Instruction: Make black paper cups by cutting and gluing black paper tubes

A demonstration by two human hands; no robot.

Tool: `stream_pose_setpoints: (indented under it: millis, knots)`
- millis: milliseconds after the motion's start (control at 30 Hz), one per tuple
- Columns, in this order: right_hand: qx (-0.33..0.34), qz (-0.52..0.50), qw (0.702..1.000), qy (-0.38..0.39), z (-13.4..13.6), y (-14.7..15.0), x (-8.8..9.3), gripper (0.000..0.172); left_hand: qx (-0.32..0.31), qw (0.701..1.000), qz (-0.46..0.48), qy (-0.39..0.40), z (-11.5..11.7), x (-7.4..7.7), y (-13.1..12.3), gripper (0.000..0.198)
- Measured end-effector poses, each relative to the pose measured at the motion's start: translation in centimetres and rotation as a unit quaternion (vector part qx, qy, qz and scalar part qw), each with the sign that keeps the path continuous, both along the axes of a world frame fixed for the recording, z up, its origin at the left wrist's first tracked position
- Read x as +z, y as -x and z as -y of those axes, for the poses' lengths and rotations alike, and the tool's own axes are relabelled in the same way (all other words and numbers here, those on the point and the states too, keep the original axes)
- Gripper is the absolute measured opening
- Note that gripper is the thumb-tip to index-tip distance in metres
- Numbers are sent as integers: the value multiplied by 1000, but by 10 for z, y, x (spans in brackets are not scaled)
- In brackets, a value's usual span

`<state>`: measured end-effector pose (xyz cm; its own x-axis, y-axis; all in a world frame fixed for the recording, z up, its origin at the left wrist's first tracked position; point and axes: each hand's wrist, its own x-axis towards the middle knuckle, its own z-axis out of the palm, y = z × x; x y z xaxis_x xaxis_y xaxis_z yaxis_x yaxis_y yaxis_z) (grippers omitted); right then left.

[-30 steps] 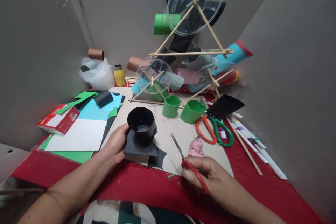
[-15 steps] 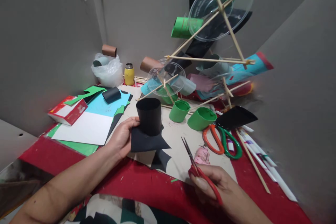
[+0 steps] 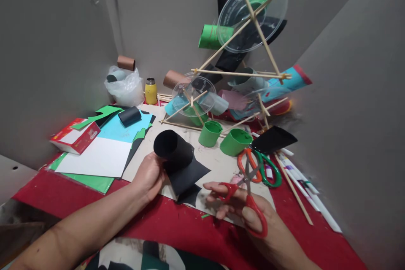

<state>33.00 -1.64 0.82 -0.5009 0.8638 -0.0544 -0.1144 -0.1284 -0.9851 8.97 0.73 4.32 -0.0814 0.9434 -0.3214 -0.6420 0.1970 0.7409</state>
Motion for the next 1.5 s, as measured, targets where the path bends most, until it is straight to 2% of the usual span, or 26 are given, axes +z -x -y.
stream_pose_setpoints:
  millis: [100,233,433,600,700,800,967,1067,1133,1300,1500]
  knots:
    - [-20,8,1000,-6,2,7,4,59,0,1000,-14,-5,4,-3,-7,19]
    - [-39,58,998,7,2,10,10,56,-31,999,-23,5,9,-5,-8,23]
    - [-75,108,991,-2,-5,0,13,54,-75,996,-38,25,9,1,2,21]
    - [-79,42,995,33,-10,-10,11,52,-171,984,-51,3,9,7,14,23]
    - [-76,-20,996,48,-13,-15,9,41,-205,979,-18,0,8,8,20,24]
    - [-68,-71,994,35,-14,-18,7,40,-234,972,22,29,8,4,22,33]
    - [-49,-4,999,-3,-14,-17,10,34,-257,964,15,60,10,-6,19,31]
    - [-37,35,999,-11,-14,-14,16,29,-293,954,-11,67,12,-8,15,35]
    - [-29,46,998,-15,-14,-12,18,31,-310,948,-22,71,14,-7,12,37]
    - [-15,77,995,-66,-15,-9,22,53,-291,953,-5,79,17,-8,7,30]
    - [-12,86,994,-66,-15,-7,25,51,-333,938,-21,94,18,-11,9,29]
